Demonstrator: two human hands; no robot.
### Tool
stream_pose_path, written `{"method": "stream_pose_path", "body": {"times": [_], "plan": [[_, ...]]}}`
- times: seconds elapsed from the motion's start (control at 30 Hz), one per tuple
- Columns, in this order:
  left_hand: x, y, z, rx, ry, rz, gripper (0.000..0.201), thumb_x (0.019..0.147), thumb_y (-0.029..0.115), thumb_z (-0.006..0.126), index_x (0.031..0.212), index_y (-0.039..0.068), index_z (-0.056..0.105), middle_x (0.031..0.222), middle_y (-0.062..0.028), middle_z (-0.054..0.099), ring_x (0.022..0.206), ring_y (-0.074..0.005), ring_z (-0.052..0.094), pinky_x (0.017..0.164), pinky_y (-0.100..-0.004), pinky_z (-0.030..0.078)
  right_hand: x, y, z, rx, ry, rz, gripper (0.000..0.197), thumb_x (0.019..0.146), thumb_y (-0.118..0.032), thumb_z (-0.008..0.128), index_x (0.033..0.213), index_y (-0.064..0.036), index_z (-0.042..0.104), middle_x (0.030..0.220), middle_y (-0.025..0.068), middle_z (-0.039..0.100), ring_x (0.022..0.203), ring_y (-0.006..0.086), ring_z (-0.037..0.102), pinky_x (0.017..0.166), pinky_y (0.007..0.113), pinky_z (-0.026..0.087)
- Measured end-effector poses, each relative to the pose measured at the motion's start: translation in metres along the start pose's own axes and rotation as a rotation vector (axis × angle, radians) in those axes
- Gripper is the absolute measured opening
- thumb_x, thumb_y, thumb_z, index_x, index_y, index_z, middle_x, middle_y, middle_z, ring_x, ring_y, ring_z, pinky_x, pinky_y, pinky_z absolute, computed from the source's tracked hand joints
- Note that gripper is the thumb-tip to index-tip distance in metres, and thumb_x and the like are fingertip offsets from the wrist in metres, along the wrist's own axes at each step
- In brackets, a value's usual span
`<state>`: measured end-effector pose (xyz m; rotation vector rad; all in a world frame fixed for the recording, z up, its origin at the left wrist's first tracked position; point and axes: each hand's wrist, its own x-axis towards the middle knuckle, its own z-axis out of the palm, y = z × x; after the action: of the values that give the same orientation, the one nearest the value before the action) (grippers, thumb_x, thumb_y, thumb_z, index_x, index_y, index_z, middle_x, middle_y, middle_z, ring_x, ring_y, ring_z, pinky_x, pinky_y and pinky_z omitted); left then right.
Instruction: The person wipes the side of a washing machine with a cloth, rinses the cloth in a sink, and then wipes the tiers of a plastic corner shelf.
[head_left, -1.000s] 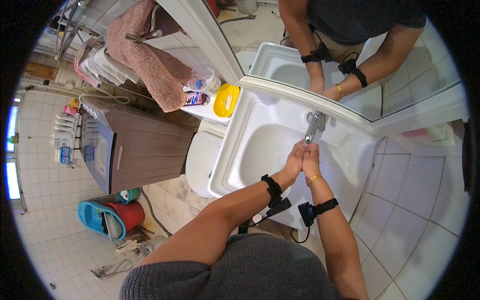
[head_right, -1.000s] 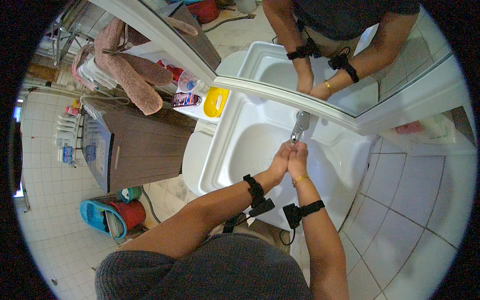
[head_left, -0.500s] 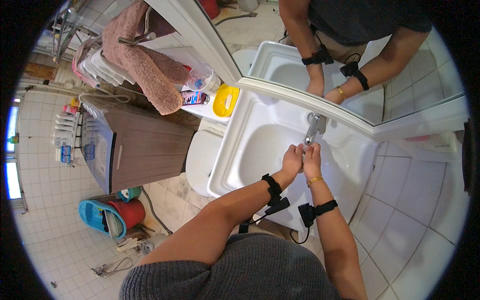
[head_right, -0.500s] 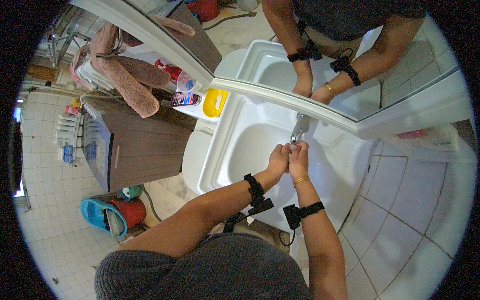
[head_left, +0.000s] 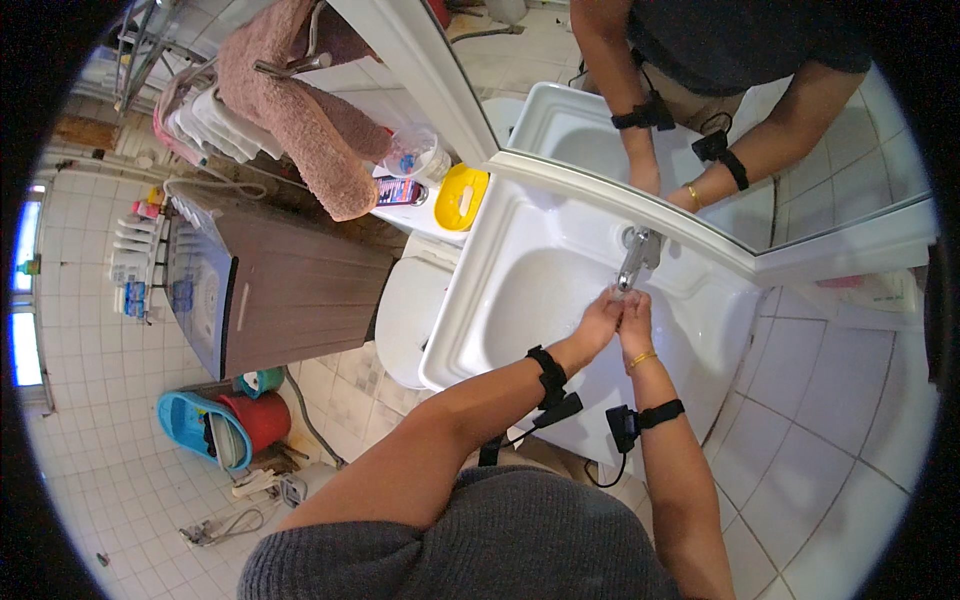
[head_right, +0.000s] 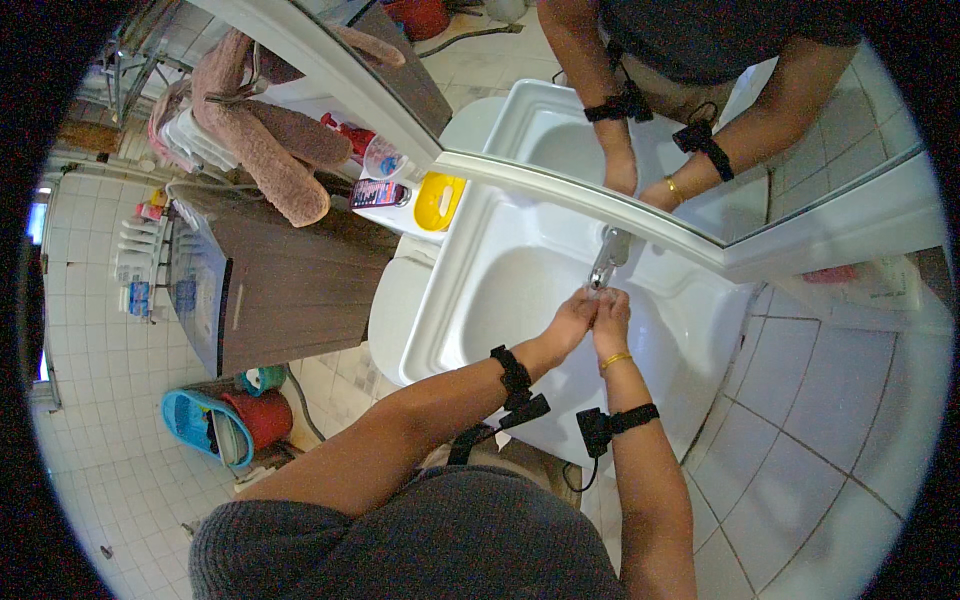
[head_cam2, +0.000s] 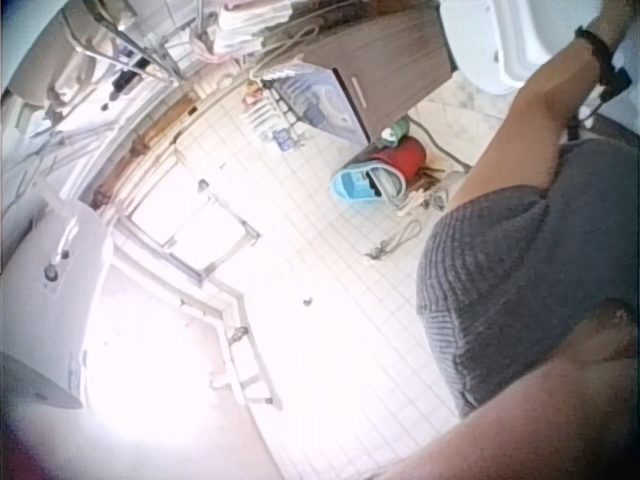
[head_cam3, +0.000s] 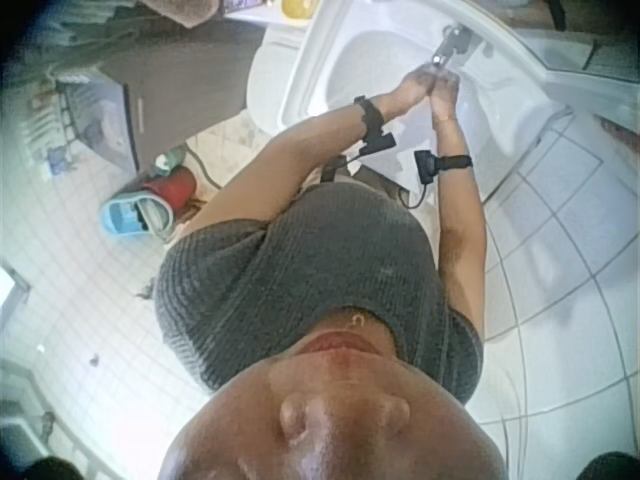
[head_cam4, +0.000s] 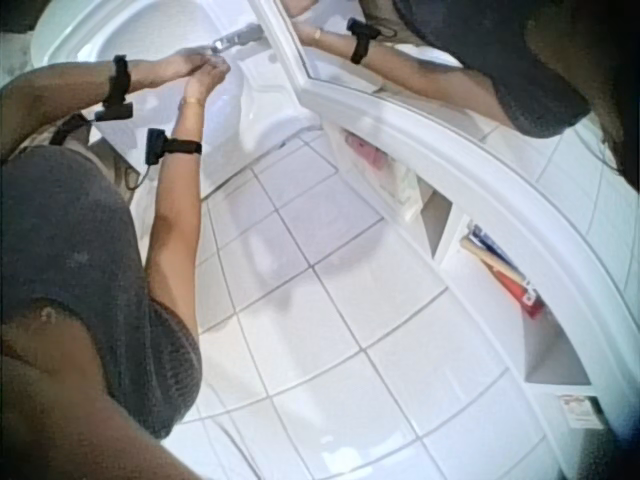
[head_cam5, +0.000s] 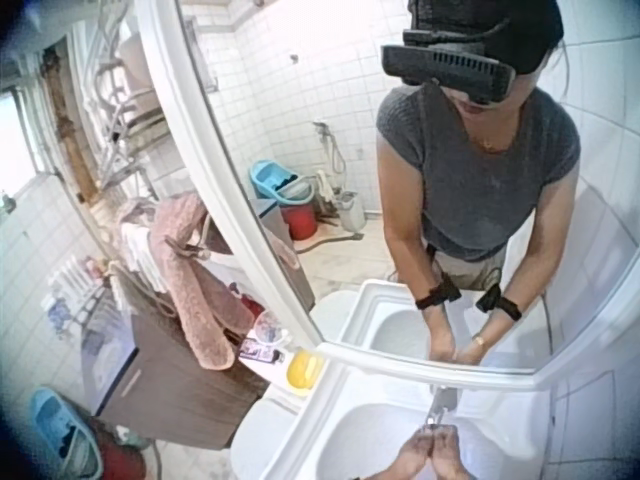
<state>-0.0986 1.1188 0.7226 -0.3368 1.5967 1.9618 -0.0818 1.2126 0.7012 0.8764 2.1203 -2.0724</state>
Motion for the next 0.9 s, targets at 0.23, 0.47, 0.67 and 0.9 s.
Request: {"method": "stream_pose_path", "body": {"times": [0.23,0.47,0.67,0.9], "plan": [[0.004,0.0,-0.005,0.573,0.117,0.392,0.028,0.1,0.021,0.046,0.115,-0.001,0.055,0.099,-0.0233,0.063,0.099,-0.037,0.06,0.085,-0.043,0.048,0.003,-0.001,0.006,-0.182,0.083,-0.036,0.046,0.105,-0.041,0.036,0.107,0.0007,0.055,0.102,0.0209,0.064,0.096,0.0358,0.063,0.088,0.043,0.048],[0.027,-0.003,-0.027,0.89,0.002,0.257,0.031,0.097,0.027,0.047,0.099,-0.002,0.059,0.094,-0.0287,0.064,0.092,-0.0466,0.061,0.081,-0.0483,0.049,-0.002,-0.008,0.009,-0.311,-0.041,-0.03,0.049,0.105,-0.04,0.033,0.103,0.0008,0.059,0.1,0.0229,0.066,0.099,0.0404,0.062,0.088,0.047,0.047],[0.031,-0.002,-0.037,0.638,0.073,0.075,0.049,0.098,0.042,0.047,0.097,-0.004,0.065,0.087,-0.0199,0.067,0.081,-0.0326,0.064,0.076,-0.041,0.051,-0.019,-0.026,0.009,-0.506,-0.11,-0.123,0.04,0.102,-0.035,0.042,0.119,-0.0002,0.052,0.104,0.024,0.065,0.101,0.0416,0.061,0.091,0.047,0.046],[0.02,0.033,-0.04,0.264,-0.138,-0.089,0.035,0.093,0.025,0.067,0.117,0.0,0.058,0.094,-0.0061,0.065,0.08,-0.0129,0.06,0.069,-0.028,0.05,0.009,0.022,-0.006,-0.346,0.005,-0.27,0.051,0.091,-0.015,0.065,0.135,-0.0022,0.04,0.128,0.0214,0.054,0.118,0.0333,0.054,0.101,0.042,0.043]]}}
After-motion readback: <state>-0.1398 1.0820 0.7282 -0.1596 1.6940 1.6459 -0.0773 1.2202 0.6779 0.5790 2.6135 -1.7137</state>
